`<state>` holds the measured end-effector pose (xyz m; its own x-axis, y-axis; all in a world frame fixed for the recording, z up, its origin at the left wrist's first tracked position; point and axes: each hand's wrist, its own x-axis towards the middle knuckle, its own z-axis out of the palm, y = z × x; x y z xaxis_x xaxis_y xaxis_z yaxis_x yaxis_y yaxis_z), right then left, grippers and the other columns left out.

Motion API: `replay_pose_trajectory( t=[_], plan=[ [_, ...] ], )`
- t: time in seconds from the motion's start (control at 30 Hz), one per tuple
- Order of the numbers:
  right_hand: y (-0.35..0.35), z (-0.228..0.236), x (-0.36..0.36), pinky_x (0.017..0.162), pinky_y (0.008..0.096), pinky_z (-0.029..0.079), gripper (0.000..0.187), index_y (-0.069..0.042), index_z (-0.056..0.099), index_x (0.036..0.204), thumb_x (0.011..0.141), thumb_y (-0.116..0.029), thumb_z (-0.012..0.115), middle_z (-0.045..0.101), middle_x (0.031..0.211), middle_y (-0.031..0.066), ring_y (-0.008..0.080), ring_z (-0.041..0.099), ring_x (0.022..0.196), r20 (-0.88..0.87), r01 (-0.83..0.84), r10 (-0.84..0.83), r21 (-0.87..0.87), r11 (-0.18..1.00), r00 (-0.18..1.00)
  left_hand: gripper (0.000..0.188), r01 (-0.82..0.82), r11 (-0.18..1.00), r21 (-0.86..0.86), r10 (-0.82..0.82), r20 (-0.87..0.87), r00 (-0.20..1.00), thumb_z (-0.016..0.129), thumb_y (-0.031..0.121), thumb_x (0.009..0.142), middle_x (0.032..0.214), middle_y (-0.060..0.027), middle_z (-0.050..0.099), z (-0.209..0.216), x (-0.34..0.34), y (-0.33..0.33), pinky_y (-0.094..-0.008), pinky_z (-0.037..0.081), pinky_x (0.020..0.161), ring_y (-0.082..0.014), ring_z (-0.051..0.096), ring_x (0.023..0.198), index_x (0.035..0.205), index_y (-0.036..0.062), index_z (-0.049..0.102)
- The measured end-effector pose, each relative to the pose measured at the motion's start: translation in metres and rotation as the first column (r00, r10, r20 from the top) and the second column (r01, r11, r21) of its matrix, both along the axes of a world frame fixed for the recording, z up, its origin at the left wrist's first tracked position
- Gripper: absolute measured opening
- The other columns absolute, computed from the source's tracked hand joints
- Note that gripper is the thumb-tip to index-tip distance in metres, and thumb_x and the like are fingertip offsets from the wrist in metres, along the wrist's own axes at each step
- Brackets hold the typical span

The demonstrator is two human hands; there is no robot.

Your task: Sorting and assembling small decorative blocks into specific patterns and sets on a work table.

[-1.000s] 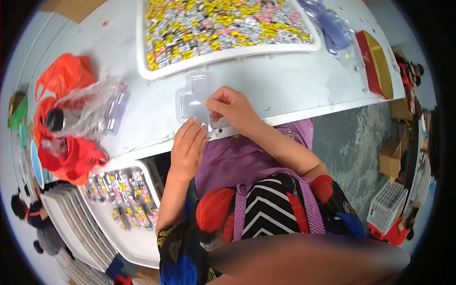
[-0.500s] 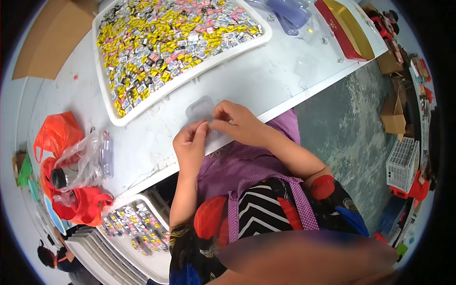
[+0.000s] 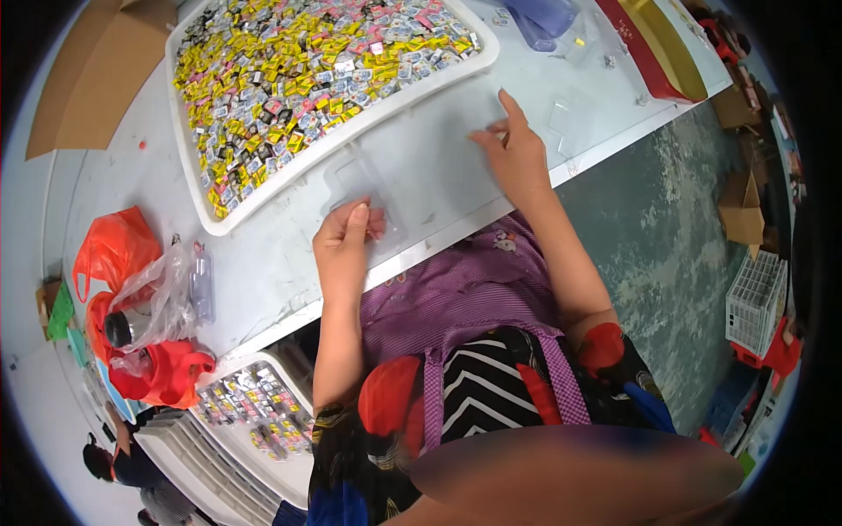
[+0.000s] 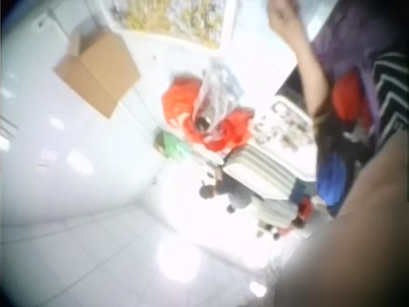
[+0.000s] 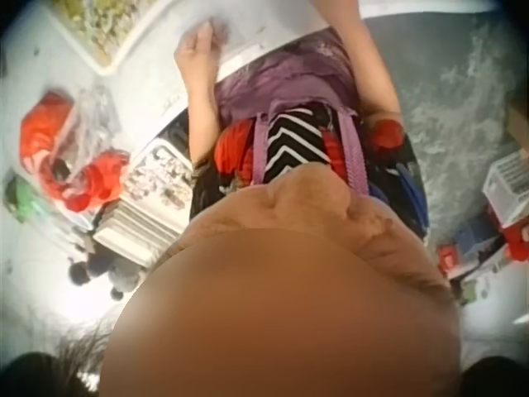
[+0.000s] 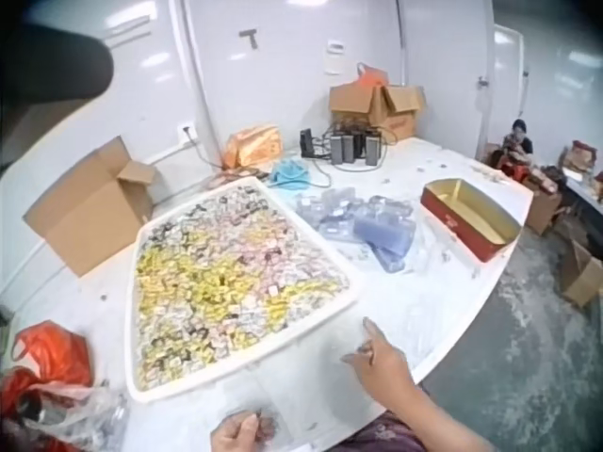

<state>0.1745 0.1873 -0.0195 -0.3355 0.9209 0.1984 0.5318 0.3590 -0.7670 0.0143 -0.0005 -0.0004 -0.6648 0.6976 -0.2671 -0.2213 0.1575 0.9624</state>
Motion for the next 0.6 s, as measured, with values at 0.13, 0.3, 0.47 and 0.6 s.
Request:
replay_pose_trajectory(
  t=[0.13,0.3,0.47,0.6],
  plan=[
    [0.014,0.015,0.025,0.071,0.0322,0.049,0.047,-0.005,0.054,0.126,0.082,-0.011,0.07,0.062,0.106,0.0148,0.0243,0.06,0.082,0.07,-0.023,-0.004,0.378,0.926,0.998,0.018,-0.157,0.988,0.011,0.157,-0.102,0.982,0.064,0.013,0.091,0.081,-0.0115,0.068,0.0,-0.018,-0.024,-0.0265,0.048,0.069,-0.0138,0.06,0.07,0.096,-0.0044,0.065],
    [0.056,0.011,0.121,0.094,0.0411,0.042,0.038,-0.008,0.058,0.122,0.086,-0.019,0.064,0.059,0.121,0.014,0.0325,0.053,0.11,0.489,-0.219,0.028,0.339,0.915,0.872,0.014,-0.271,0.962,0.042,0.274,-0.138,0.952,0.066,0.01,0.089,0.077,-0.0082,0.066,0.0,-0.048,-0.058,-0.0256,0.047,0.071,-0.0132,0.06,0.069,0.091,-0.0031,0.066],
    [0.043,0.016,0.135,0.101,0.0429,0.037,0.046,-0.012,0.057,0.127,0.083,-0.025,0.067,0.052,0.132,0.0128,0.0319,0.048,0.118,0.575,-0.307,0.109,0.258,0.916,0.811,0.017,-0.313,0.947,0.075,0.315,-0.02,0.949,0.065,0.012,0.089,0.078,-0.0091,0.066,-0.011,-0.044,-0.052,-0.0273,0.047,0.07,-0.015,0.06,0.072,0.095,-0.0041,0.064],
    [0.039,0.017,0.145,0.094,0.0439,0.042,0.038,-0.007,0.063,0.113,0.077,-0.013,0.072,0.061,0.116,0.0128,0.0334,0.054,0.11,0.648,-0.419,0.097,0.364,0.832,0.756,0.032,-0.304,0.938,0.168,0.246,0.297,0.923,0.06,0.021,0.093,0.091,-0.0138,0.066,-0.004,-0.037,-0.04,-0.0327,0.051,0.069,-0.0207,0.063,0.075,0.109,-0.0063,0.06]
  ],
)
